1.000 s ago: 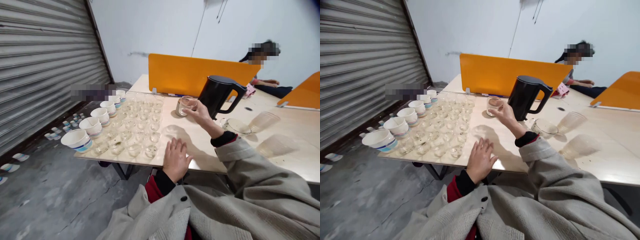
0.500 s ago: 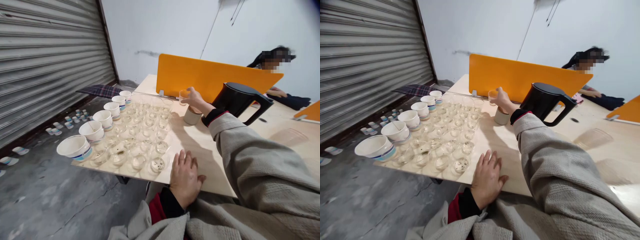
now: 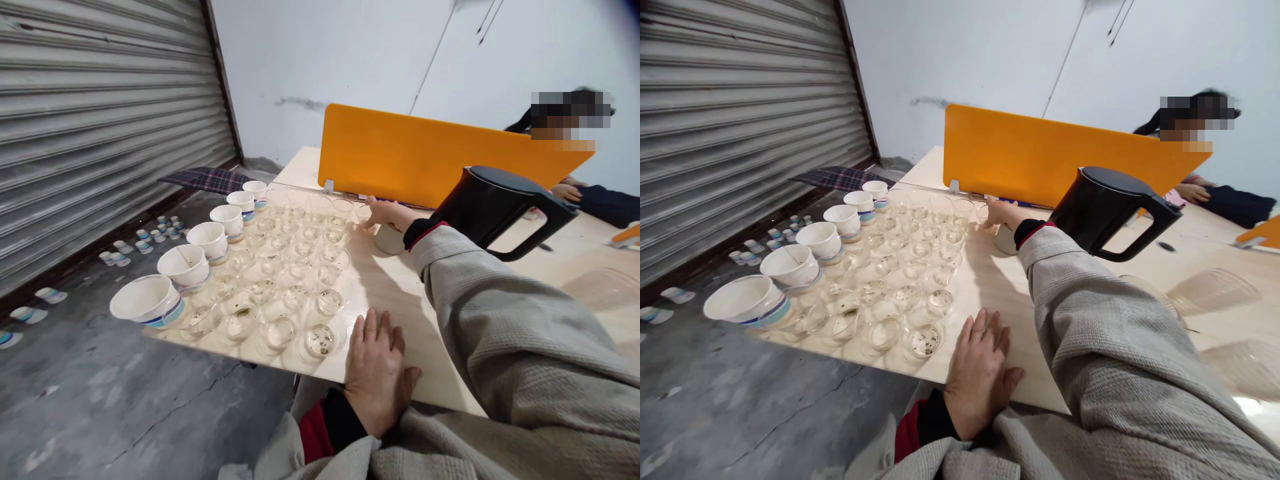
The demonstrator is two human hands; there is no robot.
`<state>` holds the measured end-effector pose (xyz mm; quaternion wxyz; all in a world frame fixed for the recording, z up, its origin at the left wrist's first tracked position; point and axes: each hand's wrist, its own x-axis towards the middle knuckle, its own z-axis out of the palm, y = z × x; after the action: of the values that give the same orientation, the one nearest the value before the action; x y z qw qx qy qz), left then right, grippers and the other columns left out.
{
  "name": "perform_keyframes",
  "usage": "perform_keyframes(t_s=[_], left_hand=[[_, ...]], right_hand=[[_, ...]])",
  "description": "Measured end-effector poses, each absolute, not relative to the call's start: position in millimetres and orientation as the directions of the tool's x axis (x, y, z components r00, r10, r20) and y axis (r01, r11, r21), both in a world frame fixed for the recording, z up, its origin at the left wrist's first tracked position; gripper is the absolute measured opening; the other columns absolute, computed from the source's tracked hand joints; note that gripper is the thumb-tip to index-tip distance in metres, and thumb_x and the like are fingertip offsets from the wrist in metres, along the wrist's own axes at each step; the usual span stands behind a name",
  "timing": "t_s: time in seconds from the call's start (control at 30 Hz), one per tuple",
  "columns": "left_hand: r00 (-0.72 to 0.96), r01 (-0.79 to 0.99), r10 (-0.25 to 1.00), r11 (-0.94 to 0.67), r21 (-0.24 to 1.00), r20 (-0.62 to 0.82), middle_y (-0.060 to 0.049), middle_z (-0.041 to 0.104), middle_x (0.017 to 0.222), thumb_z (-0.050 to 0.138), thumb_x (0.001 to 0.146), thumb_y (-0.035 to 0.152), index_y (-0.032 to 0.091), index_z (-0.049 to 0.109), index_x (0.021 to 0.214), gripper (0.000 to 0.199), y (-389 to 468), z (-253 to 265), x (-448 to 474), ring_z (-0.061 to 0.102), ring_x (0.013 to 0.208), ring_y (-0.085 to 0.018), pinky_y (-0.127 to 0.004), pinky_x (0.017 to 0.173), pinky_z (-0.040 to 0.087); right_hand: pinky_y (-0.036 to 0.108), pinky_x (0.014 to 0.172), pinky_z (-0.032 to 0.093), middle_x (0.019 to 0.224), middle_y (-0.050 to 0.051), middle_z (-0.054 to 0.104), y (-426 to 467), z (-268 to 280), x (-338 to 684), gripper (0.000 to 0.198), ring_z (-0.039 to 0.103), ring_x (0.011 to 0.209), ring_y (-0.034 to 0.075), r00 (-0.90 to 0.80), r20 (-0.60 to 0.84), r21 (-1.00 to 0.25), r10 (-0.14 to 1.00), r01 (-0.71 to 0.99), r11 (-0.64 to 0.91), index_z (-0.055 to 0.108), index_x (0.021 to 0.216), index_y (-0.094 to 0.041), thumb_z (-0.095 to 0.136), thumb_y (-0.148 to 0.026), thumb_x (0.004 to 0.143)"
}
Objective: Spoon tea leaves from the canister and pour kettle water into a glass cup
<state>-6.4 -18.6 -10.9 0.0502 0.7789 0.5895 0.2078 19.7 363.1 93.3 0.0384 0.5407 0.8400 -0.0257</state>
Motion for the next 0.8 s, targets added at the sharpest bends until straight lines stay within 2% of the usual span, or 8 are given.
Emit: perform_keyframes(t_s=[0.1, 0.23, 0.3, 0.43, 0.6, 0.8], left_hand=[[0.218, 0.896, 0.942, -0.297, 0.329, 0.255, -0.017, 0.052, 0.168, 0.059, 0.101, 0.062, 0.015, 0.061, 0.152, 0.069, -17.8, -10.1, -6.3, 0.042, 0.159, -0.043, -0.059, 0.127, 0.042], [0.221, 0.894, 0.938, -0.304, 0.33, 0.267, -0.017, 0.052, 0.168, 0.06, 0.1, 0.06, 0.016, 0.063, 0.15, 0.067, -17.2, -9.3, -6.8, 0.042, 0.159, -0.042, -0.059, 0.128, 0.041], [0.223, 0.895, 0.937, -0.307, 0.325, 0.27, -0.017, 0.053, 0.167, 0.059, 0.101, 0.056, 0.016, 0.064, 0.149, 0.063, -17.2, -9.7, -7.3, 0.043, 0.158, -0.041, -0.059, 0.127, 0.041], [0.229, 0.893, 0.93, -0.318, 0.317, 0.288, -0.018, 0.052, 0.167, 0.059, 0.101, 0.051, 0.015, 0.062, 0.151, 0.062, -17.7, -13.0, -7.8, 0.043, 0.158, -0.041, -0.059, 0.128, 0.039], [0.226, 0.896, 0.921, -0.325, 0.304, 0.318, -0.018, 0.051, 0.168, 0.059, 0.102, 0.052, 0.014, 0.059, 0.152, 0.063, -18.9, -17.9, -7.2, 0.041, 0.159, -0.042, -0.059, 0.129, 0.038], [0.229, 0.899, 0.921, -0.324, 0.295, 0.314, -0.017, 0.052, 0.168, 0.06, 0.101, 0.046, 0.015, 0.059, 0.152, 0.06, -20.0, -16.7, -7.7, 0.041, 0.159, -0.041, -0.058, 0.129, 0.04]], right_hand=[[0.077, 0.112, 0.042, 0.141, 0.026, 0.069, 370.6, 87.2, 22.2, 0.099, 0.066, 0.129, 0.051, -0.4, -0.087, -0.022, 0.912, 0.916, 0.4, 0.053, 0.152, -0.02, 0.099, -0.046, 0.068], [0.073, 0.114, 0.044, 0.137, 0.021, 0.072, 379.0, 83.3, 24.8, 0.102, 0.065, 0.129, 0.05, -0.428, -0.059, -0.167, 0.902, 0.895, 0.414, 0.058, 0.146, -0.025, 0.103, -0.051, 0.058], [0.072, 0.113, 0.044, 0.138, 0.021, 0.072, 380.0, 82.5, 25.8, 0.103, 0.065, 0.13, 0.05, -0.421, -0.052, -0.194, 0.906, 0.894, 0.404, 0.06, 0.143, -0.026, 0.104, -0.05, 0.054], [0.077, 0.116, 0.038, 0.143, 0.023, 0.069, 376.5, 83.0, 26.5, 0.103, 0.061, 0.135, 0.053, -0.404, -0.067, -0.173, 0.912, 0.905, 0.389, 0.06, 0.143, -0.023, 0.105, -0.048, 0.054], [0.083, 0.118, 0.028, 0.149, 0.027, 0.065, 368.6, 82.9, 25.7, 0.107, 0.057, 0.14, 0.054, -0.399, -0.082, -0.13, 0.913, 0.913, 0.387, 0.052, 0.151, -0.021, 0.102, -0.055, 0.062], [0.082, 0.12, 0.022, 0.148, 0.024, 0.067, 364.5, 80.8, 24.6, 0.103, 0.06, 0.138, 0.052, -0.413, -0.076, -0.116, 0.908, 0.908, 0.403, 0.05, 0.154, -0.023, 0.097, -0.059, 0.069]])
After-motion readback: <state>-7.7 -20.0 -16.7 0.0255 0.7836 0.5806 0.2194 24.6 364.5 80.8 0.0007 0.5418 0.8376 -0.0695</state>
